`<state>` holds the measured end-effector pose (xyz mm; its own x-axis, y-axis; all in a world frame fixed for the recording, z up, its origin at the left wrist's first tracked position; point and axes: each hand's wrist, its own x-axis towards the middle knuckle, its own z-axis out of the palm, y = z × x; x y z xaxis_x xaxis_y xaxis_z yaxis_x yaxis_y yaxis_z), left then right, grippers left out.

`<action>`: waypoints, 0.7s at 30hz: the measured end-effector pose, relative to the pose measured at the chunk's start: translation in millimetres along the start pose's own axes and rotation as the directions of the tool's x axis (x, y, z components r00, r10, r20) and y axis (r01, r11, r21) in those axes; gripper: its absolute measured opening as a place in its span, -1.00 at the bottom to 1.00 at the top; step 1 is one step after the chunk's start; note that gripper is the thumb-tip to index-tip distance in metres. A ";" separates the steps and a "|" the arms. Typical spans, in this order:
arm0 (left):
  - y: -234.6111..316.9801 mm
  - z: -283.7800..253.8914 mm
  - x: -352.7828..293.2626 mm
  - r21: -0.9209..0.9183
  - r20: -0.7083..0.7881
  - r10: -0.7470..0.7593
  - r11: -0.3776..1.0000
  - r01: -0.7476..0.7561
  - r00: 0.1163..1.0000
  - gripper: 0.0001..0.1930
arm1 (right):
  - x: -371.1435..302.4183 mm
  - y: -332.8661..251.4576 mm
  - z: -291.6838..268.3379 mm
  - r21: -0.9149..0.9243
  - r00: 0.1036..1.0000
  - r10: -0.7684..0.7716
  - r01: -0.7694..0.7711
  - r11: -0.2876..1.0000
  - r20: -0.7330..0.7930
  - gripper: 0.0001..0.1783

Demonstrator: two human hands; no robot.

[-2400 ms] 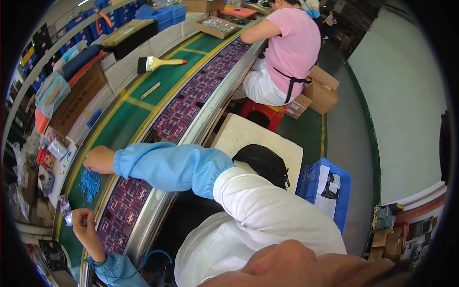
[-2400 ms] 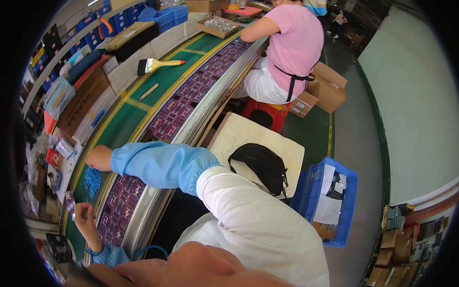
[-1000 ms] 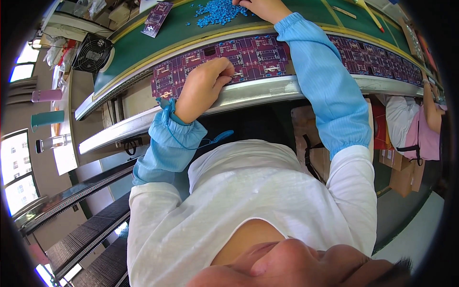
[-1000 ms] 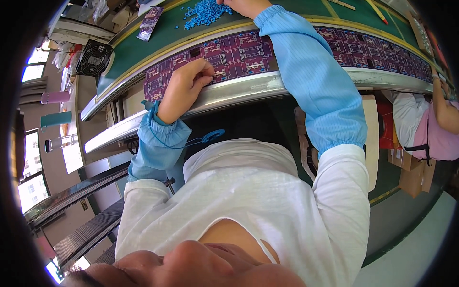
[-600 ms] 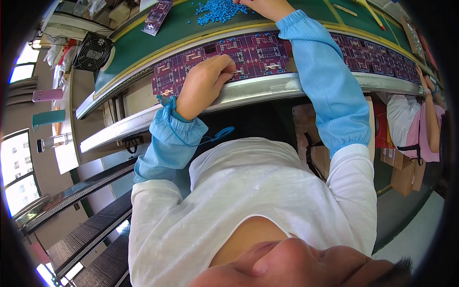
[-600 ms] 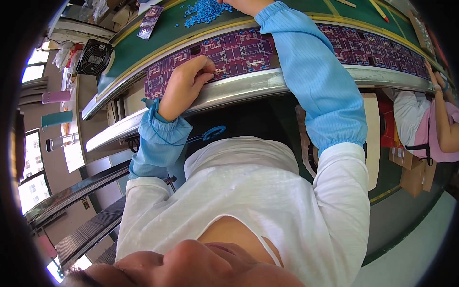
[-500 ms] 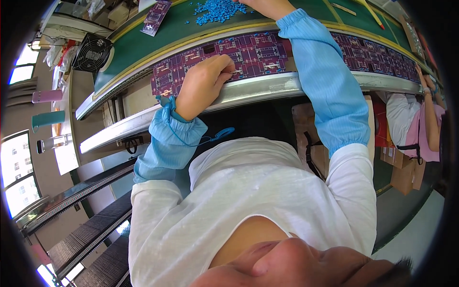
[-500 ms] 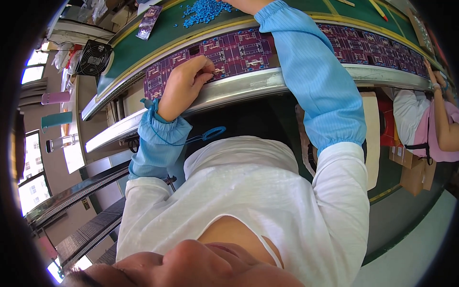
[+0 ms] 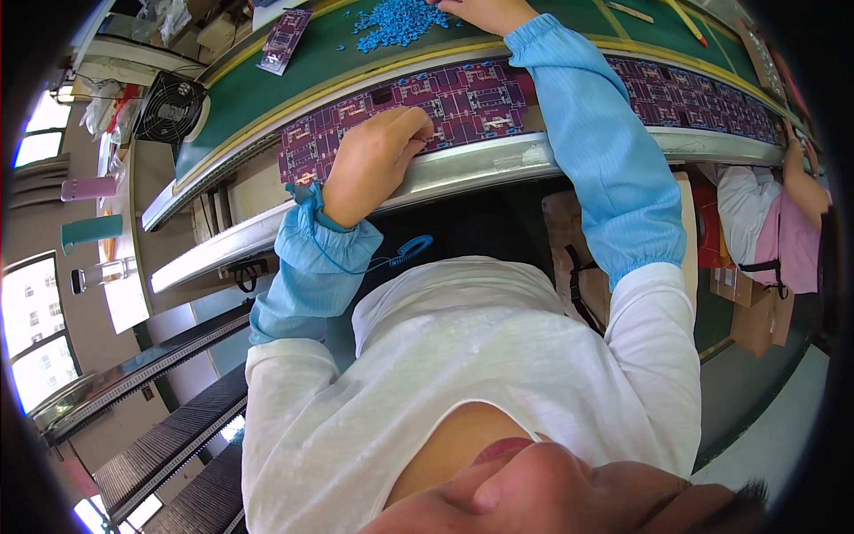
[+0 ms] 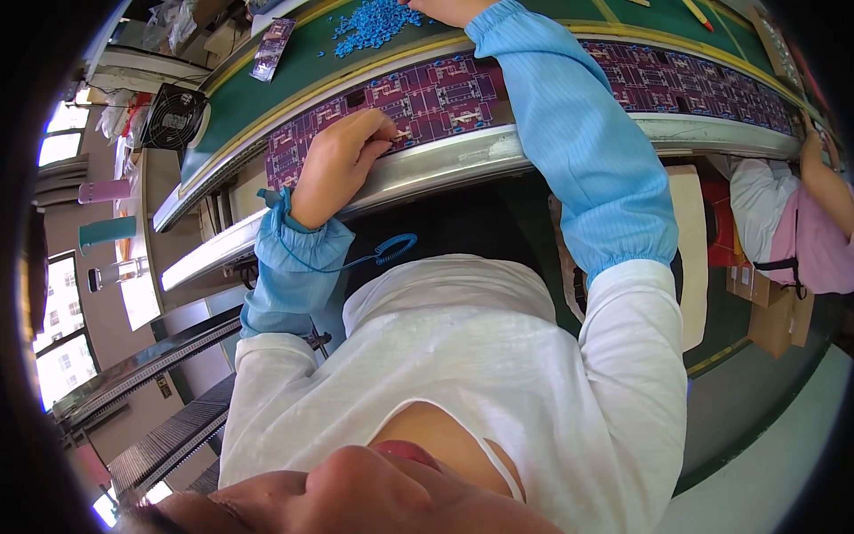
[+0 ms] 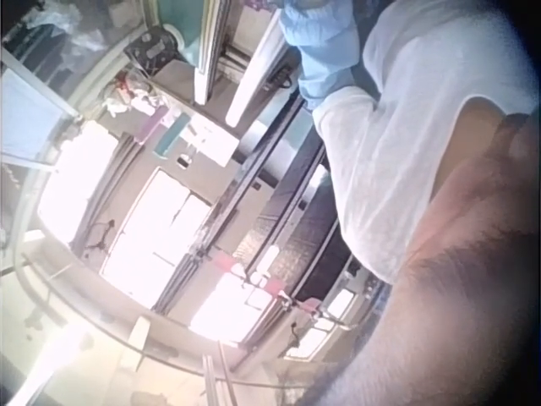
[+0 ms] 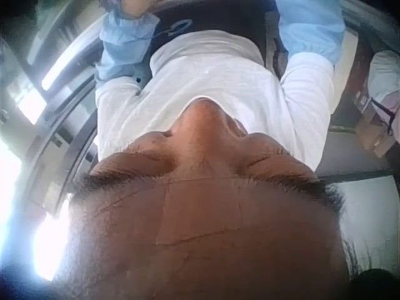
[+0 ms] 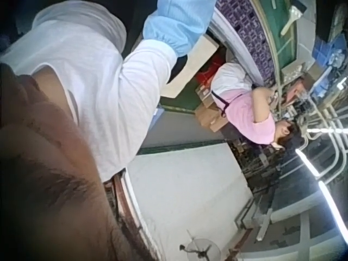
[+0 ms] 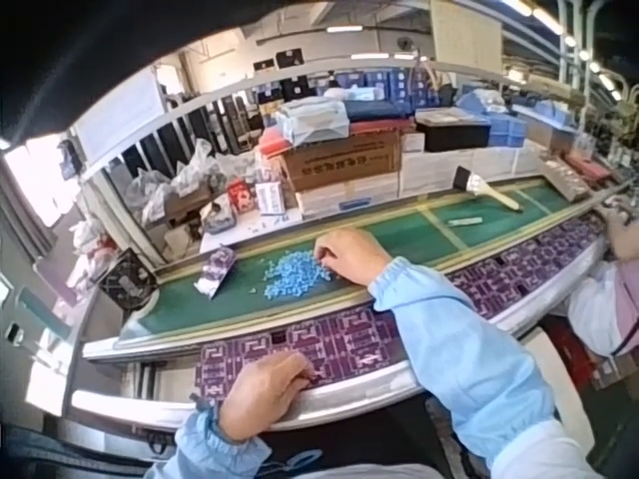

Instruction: The person assembles blue electronic components onto a circuit board by hand.

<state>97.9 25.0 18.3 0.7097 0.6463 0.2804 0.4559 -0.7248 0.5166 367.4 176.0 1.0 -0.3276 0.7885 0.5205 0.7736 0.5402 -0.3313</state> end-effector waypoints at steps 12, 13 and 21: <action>54.3 -10.5 -0.1 -0.293 -0.028 0.131 0.947 -0.133 0.991 -0.71 | 6.3 -3.1 1.8 0.089 0.997 -0.057 0.052 0.995 0.053 -0.81; 78.3 -14.8 6.4 -0.385 0.013 0.338 0.870 -0.307 0.941 -0.66 | 5.2 2.0 -0.8 0.071 0.996 -0.066 0.062 0.996 0.059 -0.81; 268.5 70.2 14.4 -0.591 -0.305 0.903 0.070 -0.804 0.302 -0.48 | -0.2 4.7 5.6 0.124 0.990 -0.056 0.039 0.991 0.133 -0.82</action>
<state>268.2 -177.0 104.2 0.4627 -0.3863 0.7979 -0.8559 -0.4291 0.2886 368.1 180.0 -5.1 -0.4395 0.7891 0.4292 0.6868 0.6031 -0.4057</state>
